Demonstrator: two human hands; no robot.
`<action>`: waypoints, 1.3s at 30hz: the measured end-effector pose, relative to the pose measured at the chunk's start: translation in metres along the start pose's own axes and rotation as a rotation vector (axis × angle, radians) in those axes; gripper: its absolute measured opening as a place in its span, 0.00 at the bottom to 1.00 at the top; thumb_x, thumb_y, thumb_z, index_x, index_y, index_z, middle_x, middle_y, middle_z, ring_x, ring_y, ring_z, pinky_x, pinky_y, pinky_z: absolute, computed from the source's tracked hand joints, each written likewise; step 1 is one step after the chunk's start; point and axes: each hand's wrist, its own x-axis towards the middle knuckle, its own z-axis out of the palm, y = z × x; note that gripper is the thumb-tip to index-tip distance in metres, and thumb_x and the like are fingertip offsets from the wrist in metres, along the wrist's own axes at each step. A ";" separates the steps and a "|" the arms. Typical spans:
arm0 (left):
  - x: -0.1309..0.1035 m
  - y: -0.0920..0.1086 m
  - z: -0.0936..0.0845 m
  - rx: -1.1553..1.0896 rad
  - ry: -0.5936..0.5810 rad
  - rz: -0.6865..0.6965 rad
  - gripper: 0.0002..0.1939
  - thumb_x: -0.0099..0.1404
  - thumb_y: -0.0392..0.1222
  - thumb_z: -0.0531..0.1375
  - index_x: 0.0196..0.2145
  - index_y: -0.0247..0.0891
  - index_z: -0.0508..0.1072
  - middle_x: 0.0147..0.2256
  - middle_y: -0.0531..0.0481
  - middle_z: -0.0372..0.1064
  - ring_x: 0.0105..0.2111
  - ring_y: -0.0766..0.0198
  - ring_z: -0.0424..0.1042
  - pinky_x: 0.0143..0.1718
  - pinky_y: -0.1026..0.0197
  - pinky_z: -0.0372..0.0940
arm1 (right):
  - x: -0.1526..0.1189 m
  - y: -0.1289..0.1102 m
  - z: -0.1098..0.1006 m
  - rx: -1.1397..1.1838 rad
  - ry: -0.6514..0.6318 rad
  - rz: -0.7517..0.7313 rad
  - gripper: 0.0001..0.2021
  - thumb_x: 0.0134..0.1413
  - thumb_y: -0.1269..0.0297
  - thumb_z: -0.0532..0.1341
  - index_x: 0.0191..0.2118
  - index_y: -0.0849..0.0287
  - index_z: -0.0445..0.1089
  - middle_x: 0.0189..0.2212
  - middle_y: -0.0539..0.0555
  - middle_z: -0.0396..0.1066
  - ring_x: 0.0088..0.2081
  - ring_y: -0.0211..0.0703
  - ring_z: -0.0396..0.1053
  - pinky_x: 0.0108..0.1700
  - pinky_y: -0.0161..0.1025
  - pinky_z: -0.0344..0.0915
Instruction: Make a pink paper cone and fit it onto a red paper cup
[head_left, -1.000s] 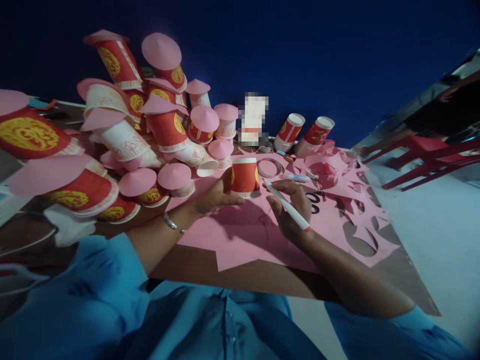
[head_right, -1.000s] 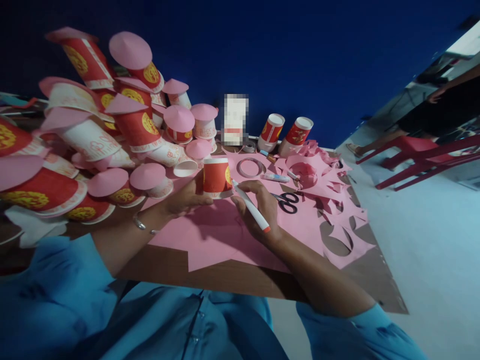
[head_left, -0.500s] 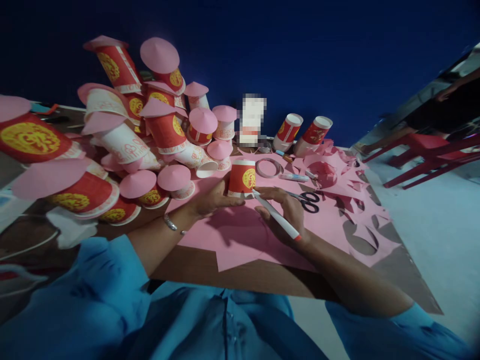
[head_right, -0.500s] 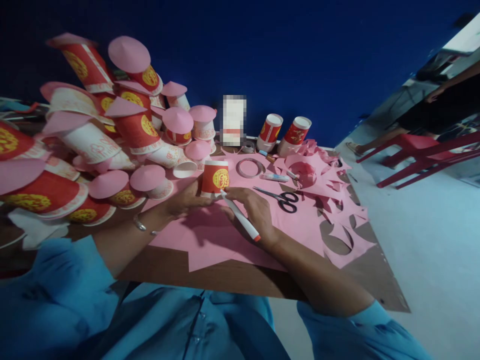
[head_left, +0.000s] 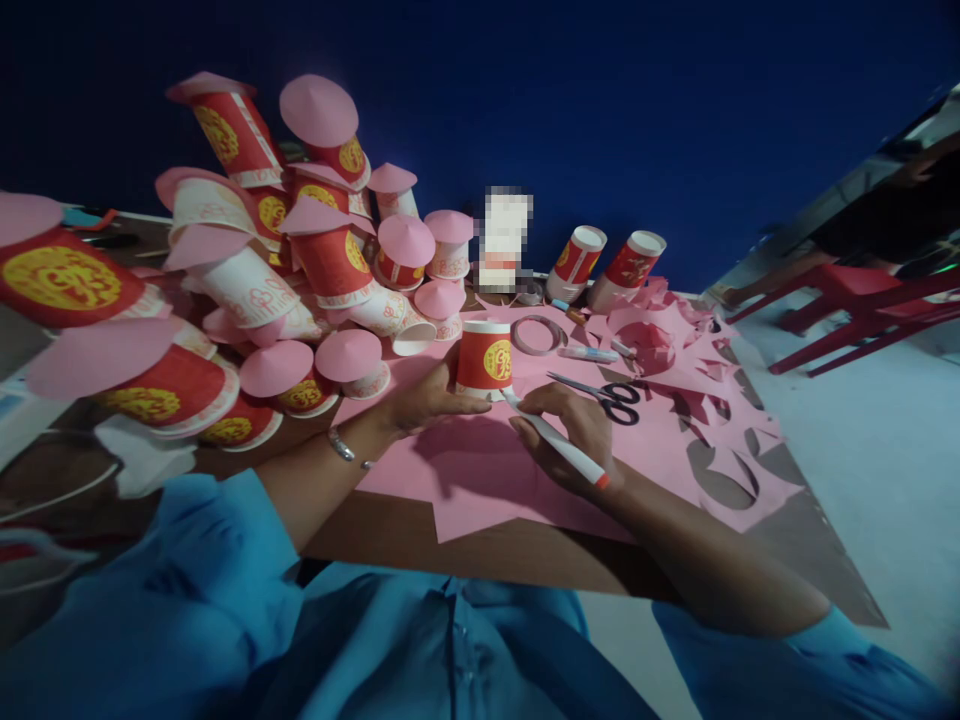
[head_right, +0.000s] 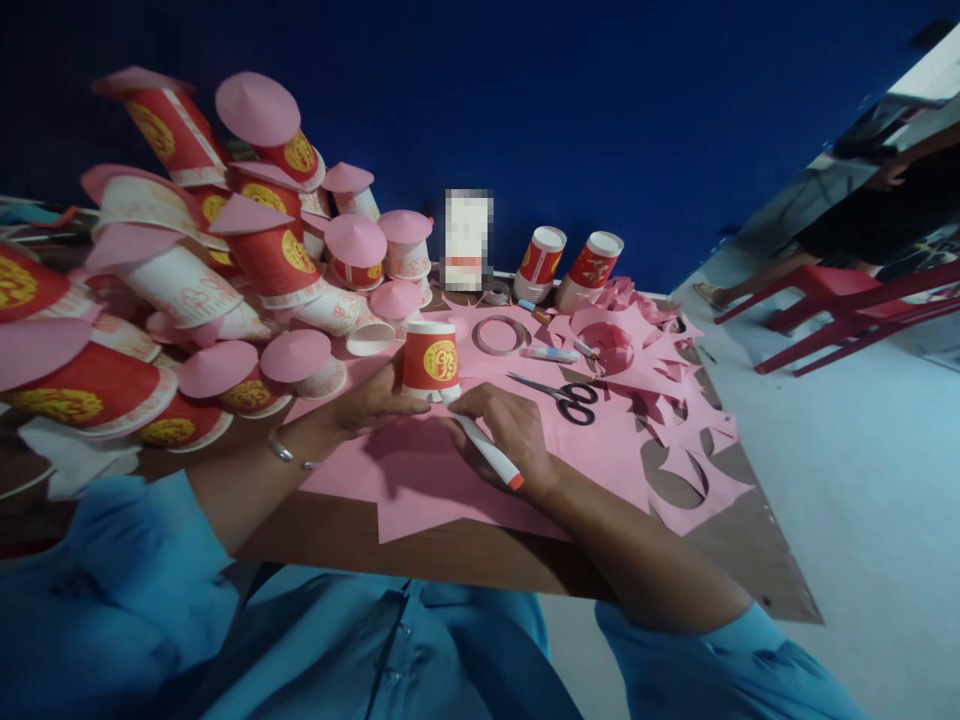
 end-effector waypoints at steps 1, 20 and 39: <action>0.000 -0.001 -0.001 0.000 -0.005 0.002 0.55 0.52 0.43 0.77 0.71 0.45 0.56 0.53 0.40 0.76 0.56 0.45 0.74 0.54 0.48 0.68 | 0.000 0.000 0.000 -0.002 -0.003 0.007 0.06 0.64 0.67 0.67 0.43 0.55 0.69 0.30 0.52 0.78 0.29 0.41 0.77 0.32 0.35 0.73; 0.001 -0.009 -0.002 0.131 0.031 0.050 0.55 0.52 0.44 0.77 0.71 0.46 0.54 0.64 0.35 0.67 0.63 0.39 0.68 0.59 0.41 0.68 | -0.001 0.001 0.001 0.018 -0.034 0.019 0.05 0.64 0.70 0.65 0.42 0.56 0.69 0.29 0.52 0.77 0.28 0.40 0.76 0.31 0.35 0.71; 0.001 -0.007 -0.003 0.157 0.014 0.009 0.54 0.50 0.45 0.78 0.69 0.45 0.58 0.63 0.35 0.69 0.64 0.38 0.69 0.61 0.37 0.67 | -0.002 0.000 0.002 0.013 -0.065 0.025 0.03 0.65 0.69 0.64 0.41 0.56 0.69 0.29 0.52 0.78 0.28 0.39 0.76 0.30 0.35 0.71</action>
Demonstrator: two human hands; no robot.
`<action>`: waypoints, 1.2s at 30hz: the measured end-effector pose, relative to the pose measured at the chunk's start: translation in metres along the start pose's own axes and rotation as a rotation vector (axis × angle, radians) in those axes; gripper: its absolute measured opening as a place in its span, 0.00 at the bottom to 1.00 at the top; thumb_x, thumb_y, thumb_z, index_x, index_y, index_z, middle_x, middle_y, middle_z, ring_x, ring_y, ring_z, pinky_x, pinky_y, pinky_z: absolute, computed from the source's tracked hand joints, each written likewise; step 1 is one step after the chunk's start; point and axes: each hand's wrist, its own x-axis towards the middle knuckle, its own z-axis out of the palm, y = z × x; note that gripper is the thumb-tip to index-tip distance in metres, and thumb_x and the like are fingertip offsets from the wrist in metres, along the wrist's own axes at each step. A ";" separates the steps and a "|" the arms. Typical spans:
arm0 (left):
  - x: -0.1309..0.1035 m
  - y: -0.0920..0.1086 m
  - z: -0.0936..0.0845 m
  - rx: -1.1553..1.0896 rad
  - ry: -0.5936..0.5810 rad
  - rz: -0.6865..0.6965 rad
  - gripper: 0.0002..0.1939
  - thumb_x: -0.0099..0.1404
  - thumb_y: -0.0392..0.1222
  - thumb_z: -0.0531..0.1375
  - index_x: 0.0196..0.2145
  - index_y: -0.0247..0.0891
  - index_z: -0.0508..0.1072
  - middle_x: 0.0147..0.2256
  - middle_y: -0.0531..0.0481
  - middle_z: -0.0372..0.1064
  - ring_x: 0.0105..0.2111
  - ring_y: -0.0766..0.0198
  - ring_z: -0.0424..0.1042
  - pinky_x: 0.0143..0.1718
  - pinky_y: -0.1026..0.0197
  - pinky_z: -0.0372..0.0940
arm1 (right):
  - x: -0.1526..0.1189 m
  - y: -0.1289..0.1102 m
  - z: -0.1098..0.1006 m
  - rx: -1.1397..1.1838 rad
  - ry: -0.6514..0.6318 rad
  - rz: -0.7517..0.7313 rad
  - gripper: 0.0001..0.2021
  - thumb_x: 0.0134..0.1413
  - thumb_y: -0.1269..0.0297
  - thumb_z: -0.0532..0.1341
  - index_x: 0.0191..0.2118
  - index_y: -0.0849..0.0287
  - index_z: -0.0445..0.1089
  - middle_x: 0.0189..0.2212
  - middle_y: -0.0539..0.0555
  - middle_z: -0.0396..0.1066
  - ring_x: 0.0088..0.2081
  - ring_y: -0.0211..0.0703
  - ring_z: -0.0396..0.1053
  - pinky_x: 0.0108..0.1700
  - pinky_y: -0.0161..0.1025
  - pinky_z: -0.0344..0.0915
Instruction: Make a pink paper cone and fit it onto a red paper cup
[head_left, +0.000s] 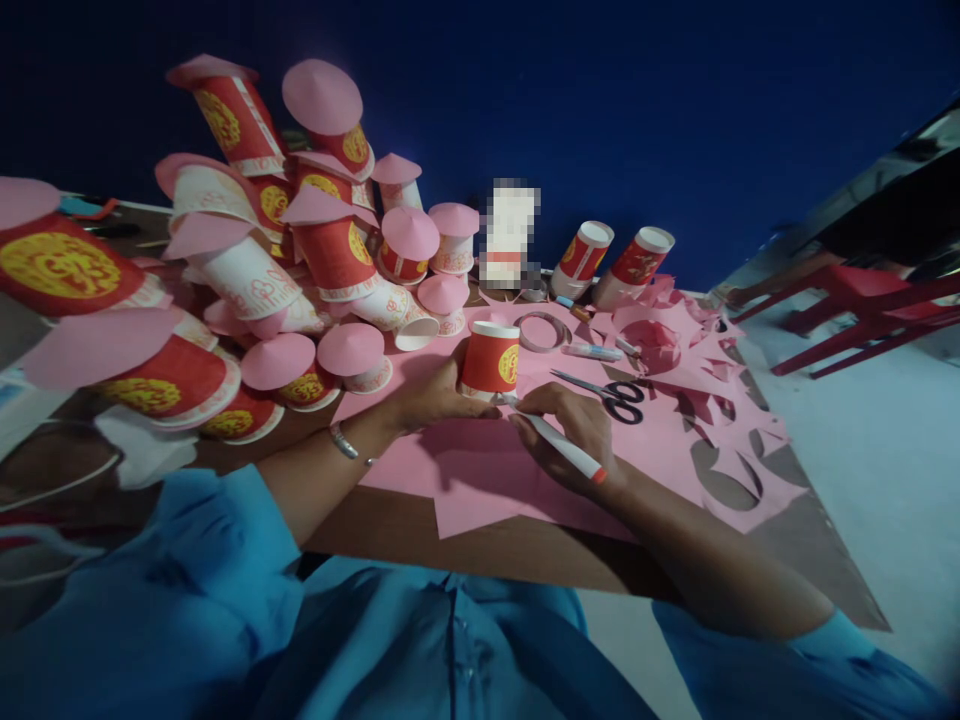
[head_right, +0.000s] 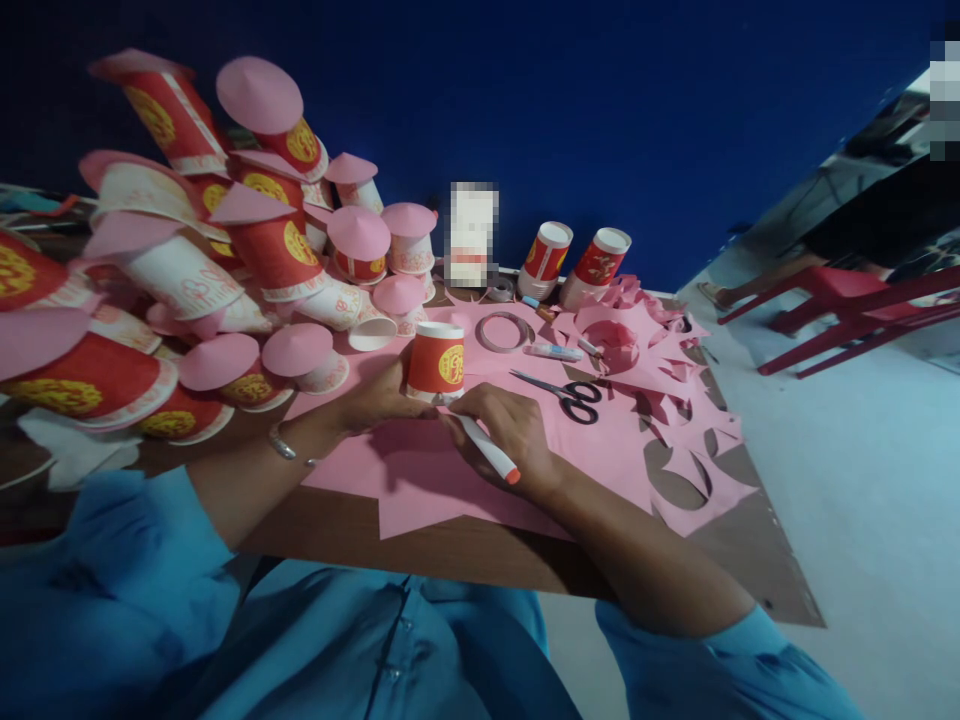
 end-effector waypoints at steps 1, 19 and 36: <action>0.000 0.000 0.000 -0.001 0.000 0.003 0.54 0.50 0.45 0.79 0.69 0.45 0.58 0.63 0.35 0.69 0.63 0.38 0.69 0.61 0.37 0.67 | 0.000 0.000 0.000 -0.001 -0.002 0.003 0.03 0.65 0.70 0.64 0.41 0.56 0.69 0.29 0.53 0.78 0.28 0.40 0.76 0.31 0.35 0.71; -0.001 0.005 0.002 -0.009 -0.007 -0.022 0.54 0.49 0.45 0.79 0.68 0.43 0.57 0.60 0.35 0.71 0.63 0.38 0.69 0.61 0.37 0.66 | -0.001 -0.001 -0.003 0.028 -0.047 0.057 0.03 0.65 0.68 0.64 0.38 0.56 0.70 0.26 0.49 0.76 0.24 0.37 0.74 0.28 0.33 0.67; 0.000 0.004 0.002 -0.021 -0.018 -0.006 0.56 0.50 0.45 0.79 0.70 0.44 0.56 0.64 0.34 0.68 0.65 0.37 0.67 0.62 0.36 0.66 | 0.003 0.000 -0.002 0.014 -0.013 -0.042 0.08 0.61 0.75 0.64 0.41 0.55 0.68 0.28 0.50 0.77 0.27 0.39 0.75 0.31 0.35 0.70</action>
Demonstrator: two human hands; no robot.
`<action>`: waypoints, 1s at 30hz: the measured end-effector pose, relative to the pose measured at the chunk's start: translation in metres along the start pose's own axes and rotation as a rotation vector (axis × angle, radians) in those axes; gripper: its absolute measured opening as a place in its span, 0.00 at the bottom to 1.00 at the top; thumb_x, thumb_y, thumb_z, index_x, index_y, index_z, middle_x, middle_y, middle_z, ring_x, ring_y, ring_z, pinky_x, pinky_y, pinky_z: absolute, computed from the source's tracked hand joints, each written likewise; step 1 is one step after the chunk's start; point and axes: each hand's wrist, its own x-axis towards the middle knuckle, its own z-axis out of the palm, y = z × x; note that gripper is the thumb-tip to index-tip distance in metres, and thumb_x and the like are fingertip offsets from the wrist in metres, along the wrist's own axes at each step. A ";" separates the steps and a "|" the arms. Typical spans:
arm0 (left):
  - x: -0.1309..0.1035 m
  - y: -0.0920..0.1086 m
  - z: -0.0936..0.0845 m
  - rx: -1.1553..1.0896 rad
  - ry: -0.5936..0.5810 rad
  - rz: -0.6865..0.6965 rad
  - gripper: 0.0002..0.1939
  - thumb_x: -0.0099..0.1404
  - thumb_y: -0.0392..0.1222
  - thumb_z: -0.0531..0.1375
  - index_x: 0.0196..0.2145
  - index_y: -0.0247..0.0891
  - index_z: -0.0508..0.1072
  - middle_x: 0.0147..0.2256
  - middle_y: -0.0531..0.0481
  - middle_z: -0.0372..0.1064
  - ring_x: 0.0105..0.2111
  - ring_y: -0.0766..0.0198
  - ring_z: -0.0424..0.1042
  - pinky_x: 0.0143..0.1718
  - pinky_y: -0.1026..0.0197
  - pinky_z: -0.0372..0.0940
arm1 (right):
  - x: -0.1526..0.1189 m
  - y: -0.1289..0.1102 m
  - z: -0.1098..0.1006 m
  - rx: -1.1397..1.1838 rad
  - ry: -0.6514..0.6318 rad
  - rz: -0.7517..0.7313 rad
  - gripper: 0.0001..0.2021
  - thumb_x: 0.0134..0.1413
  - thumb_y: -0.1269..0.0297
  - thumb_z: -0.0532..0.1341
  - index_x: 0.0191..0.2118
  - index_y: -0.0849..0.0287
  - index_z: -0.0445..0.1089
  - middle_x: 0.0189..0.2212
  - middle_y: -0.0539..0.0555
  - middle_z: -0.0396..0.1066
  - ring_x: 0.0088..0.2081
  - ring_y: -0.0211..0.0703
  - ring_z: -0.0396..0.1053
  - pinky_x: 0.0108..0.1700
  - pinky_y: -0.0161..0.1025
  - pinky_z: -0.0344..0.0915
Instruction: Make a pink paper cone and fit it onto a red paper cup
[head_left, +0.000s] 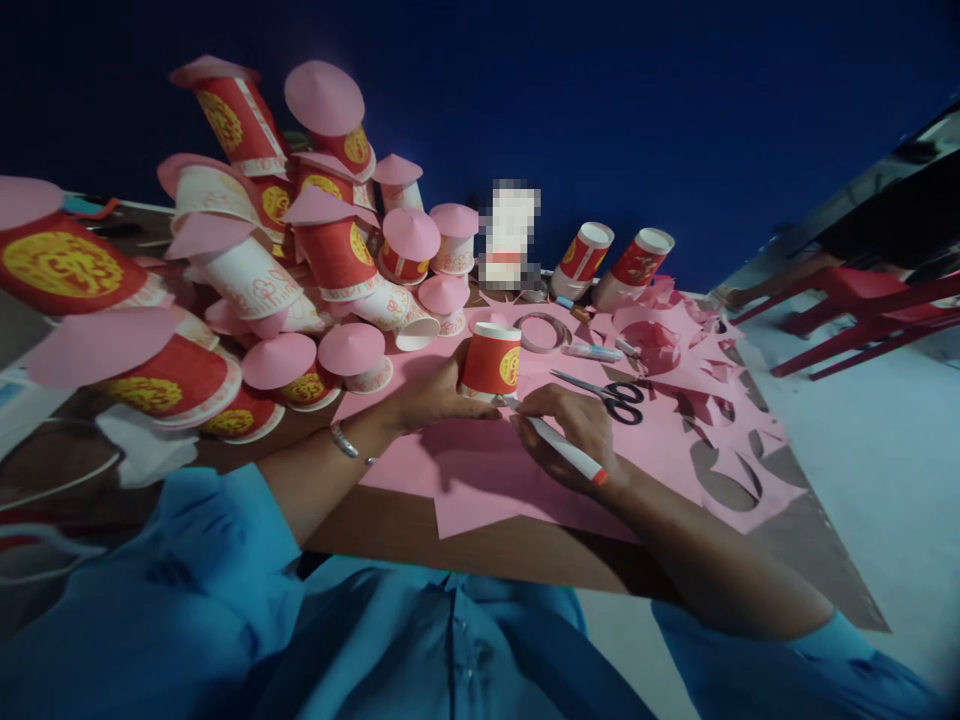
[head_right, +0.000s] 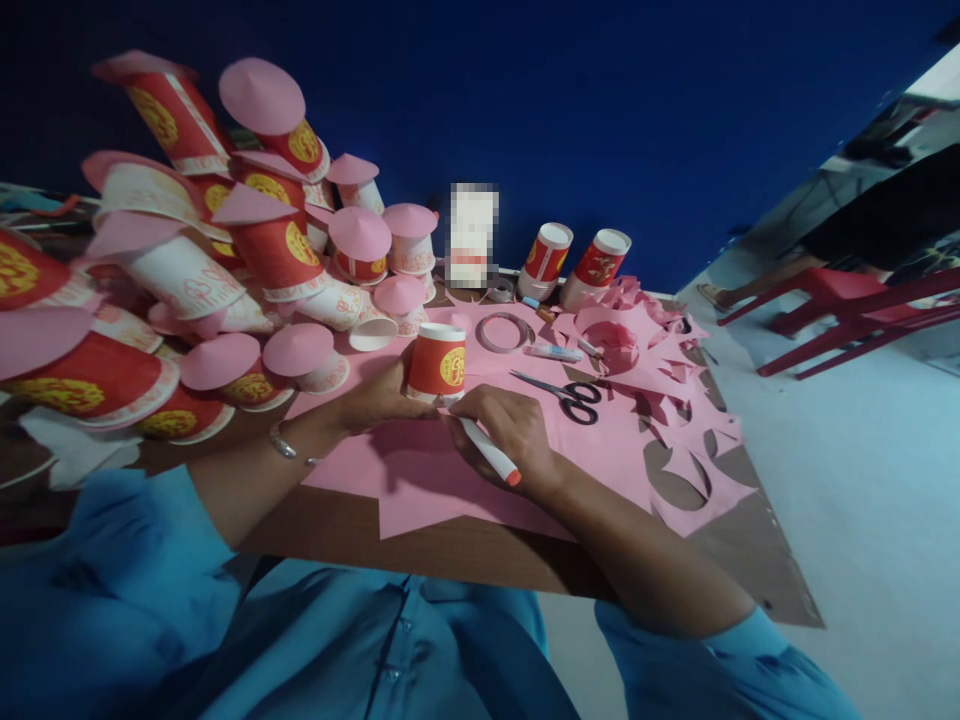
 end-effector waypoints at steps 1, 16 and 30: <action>0.000 0.001 0.001 -0.001 0.002 -0.001 0.56 0.50 0.46 0.79 0.70 0.45 0.56 0.64 0.34 0.68 0.65 0.37 0.67 0.62 0.36 0.66 | 0.000 0.000 0.000 -0.002 -0.004 0.000 0.08 0.61 0.75 0.63 0.41 0.55 0.68 0.29 0.50 0.77 0.27 0.39 0.75 0.31 0.35 0.71; -0.001 0.003 0.002 0.046 0.007 -0.012 0.54 0.50 0.47 0.78 0.69 0.45 0.57 0.59 0.36 0.71 0.62 0.39 0.70 0.59 0.36 0.69 | 0.001 -0.001 0.000 -0.014 -0.017 0.006 0.06 0.63 0.74 0.63 0.41 0.55 0.68 0.29 0.50 0.77 0.28 0.39 0.76 0.31 0.35 0.72; -0.001 0.001 0.000 0.010 0.009 -0.031 0.50 0.49 0.46 0.79 0.64 0.44 0.61 0.57 0.37 0.72 0.58 0.41 0.73 0.54 0.41 0.71 | -0.004 0.003 0.001 -0.051 0.017 0.034 0.05 0.63 0.73 0.64 0.40 0.55 0.70 0.28 0.49 0.77 0.26 0.38 0.75 0.30 0.34 0.69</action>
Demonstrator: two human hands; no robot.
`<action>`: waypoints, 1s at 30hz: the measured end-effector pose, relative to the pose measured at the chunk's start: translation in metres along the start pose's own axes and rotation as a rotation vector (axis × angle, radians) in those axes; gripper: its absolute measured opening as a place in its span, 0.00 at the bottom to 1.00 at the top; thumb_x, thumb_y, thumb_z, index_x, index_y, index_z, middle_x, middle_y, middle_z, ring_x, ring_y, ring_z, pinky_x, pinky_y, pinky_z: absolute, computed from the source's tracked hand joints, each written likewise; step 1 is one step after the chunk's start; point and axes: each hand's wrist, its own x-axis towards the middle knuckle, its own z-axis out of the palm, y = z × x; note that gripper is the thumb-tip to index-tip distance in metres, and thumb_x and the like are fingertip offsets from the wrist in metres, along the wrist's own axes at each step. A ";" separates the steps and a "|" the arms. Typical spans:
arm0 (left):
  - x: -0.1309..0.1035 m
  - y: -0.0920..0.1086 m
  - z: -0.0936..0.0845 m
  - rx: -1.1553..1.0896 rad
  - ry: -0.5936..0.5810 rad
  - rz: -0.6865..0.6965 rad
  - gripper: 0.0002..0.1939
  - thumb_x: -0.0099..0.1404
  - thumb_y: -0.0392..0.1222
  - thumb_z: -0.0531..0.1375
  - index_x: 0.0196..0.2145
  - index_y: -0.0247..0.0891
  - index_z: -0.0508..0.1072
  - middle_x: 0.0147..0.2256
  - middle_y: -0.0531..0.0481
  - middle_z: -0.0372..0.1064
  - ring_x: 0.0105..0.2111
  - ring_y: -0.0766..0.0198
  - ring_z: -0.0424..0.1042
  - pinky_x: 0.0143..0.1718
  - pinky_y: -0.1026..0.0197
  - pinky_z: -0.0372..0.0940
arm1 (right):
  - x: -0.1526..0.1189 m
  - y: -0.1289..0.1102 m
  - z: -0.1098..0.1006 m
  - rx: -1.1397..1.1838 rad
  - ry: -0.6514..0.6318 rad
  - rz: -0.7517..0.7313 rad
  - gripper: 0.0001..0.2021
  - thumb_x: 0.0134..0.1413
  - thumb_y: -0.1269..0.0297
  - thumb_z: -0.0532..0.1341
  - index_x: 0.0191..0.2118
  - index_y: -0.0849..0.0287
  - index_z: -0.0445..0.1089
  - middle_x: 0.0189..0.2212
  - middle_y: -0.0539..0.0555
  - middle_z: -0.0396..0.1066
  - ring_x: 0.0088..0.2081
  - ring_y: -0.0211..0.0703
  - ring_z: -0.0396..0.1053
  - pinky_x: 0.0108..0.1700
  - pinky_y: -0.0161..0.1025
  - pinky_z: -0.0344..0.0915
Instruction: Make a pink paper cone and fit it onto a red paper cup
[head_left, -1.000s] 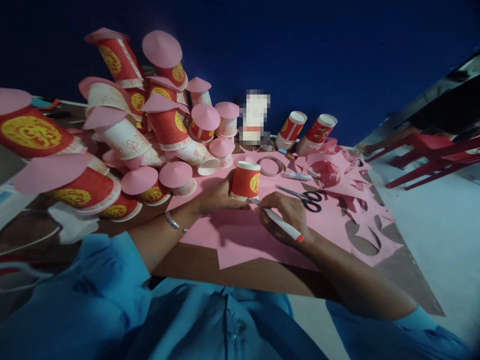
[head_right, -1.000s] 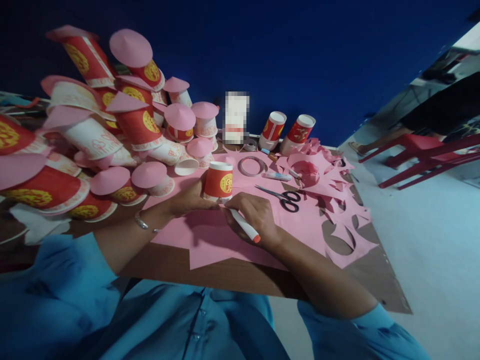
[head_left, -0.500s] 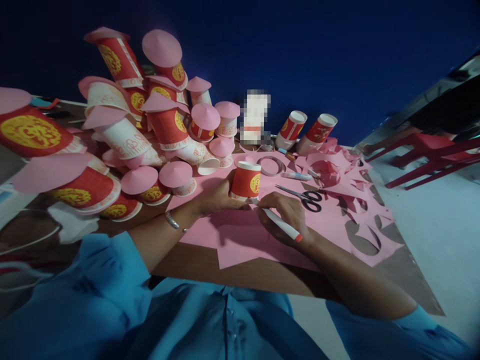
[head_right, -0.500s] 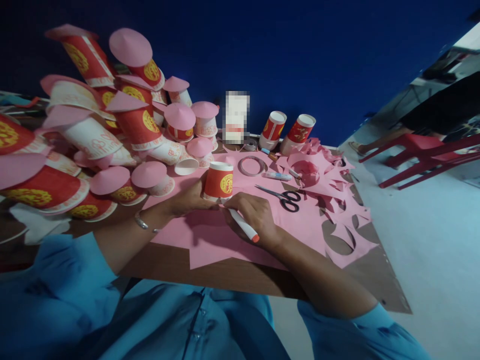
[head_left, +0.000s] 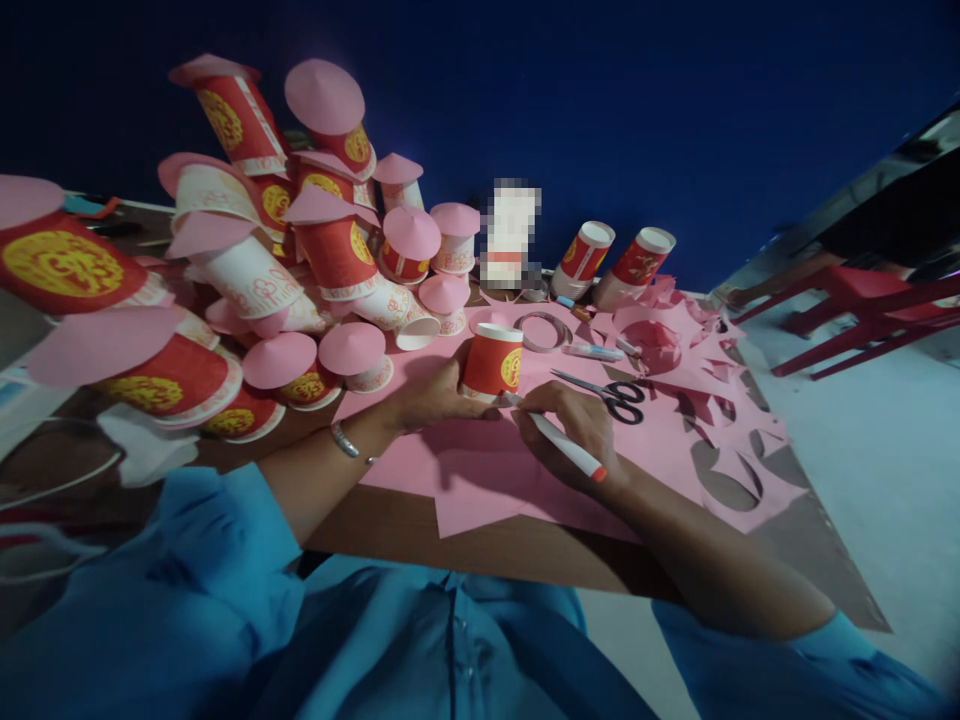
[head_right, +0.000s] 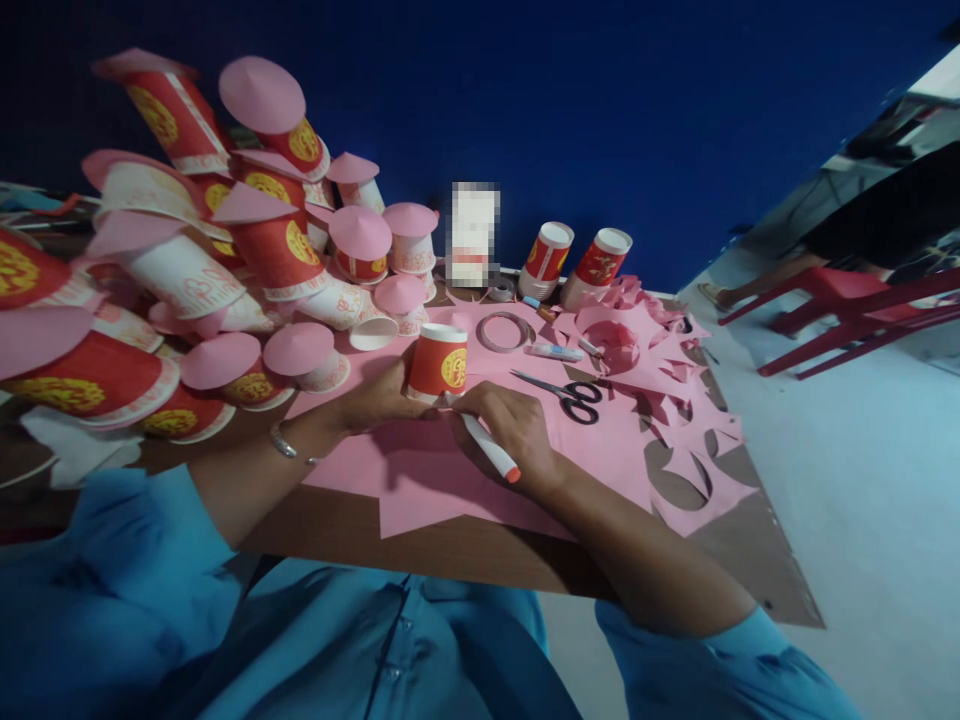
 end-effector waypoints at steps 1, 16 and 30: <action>0.000 0.000 0.000 -0.002 0.000 0.001 0.50 0.49 0.45 0.79 0.64 0.44 0.61 0.58 0.37 0.72 0.59 0.41 0.72 0.54 0.41 0.71 | 0.000 0.000 0.000 -0.003 -0.002 0.003 0.05 0.63 0.73 0.64 0.40 0.55 0.70 0.27 0.49 0.77 0.26 0.38 0.75 0.29 0.34 0.69; 0.000 -0.002 -0.002 0.001 -0.004 0.025 0.53 0.49 0.45 0.79 0.67 0.43 0.58 0.62 0.34 0.69 0.65 0.37 0.67 0.62 0.37 0.66 | 0.001 -0.004 -0.002 0.017 -0.015 -0.024 0.09 0.60 0.76 0.64 0.41 0.55 0.68 0.27 0.49 0.76 0.26 0.38 0.75 0.30 0.34 0.69; 0.001 -0.002 -0.001 0.014 -0.002 0.021 0.52 0.50 0.45 0.78 0.67 0.42 0.58 0.61 0.35 0.70 0.62 0.39 0.70 0.60 0.39 0.67 | 0.004 -0.005 -0.002 0.015 -0.019 -0.048 0.07 0.62 0.75 0.63 0.40 0.55 0.68 0.27 0.49 0.76 0.26 0.38 0.74 0.30 0.34 0.70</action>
